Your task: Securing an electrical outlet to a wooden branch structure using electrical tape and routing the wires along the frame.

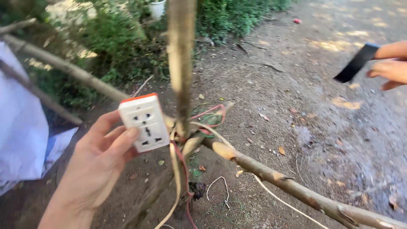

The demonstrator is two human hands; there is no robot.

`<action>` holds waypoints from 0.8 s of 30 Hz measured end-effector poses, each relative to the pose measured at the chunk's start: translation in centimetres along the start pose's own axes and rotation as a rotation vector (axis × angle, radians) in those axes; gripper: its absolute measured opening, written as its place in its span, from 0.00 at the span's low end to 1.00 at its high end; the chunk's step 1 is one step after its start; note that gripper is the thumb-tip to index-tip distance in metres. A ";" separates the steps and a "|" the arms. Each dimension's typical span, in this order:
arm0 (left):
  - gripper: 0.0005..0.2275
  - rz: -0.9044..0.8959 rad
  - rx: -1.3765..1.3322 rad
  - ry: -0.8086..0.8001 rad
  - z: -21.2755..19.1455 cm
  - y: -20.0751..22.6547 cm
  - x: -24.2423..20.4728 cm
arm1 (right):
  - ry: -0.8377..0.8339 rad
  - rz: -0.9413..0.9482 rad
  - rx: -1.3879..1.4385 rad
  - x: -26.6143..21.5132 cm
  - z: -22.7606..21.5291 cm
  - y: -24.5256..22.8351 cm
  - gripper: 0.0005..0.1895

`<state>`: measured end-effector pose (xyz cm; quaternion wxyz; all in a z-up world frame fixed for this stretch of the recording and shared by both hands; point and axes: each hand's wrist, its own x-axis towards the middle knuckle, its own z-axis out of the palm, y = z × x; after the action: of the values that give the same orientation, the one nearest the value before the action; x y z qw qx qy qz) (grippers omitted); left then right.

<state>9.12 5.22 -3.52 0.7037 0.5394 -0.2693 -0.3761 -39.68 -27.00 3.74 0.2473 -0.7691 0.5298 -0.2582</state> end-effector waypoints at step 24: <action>0.25 0.051 -0.011 -0.511 1.4 -7.2 7.3 | -0.386 0.029 -0.121 -7.0 26.4 -17.3 0.36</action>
<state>10.50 -2.52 -10.29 0.6249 0.4160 -0.4500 -0.4837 -12.57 -12.13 -5.56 0.3011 -0.8101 0.4982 -0.0700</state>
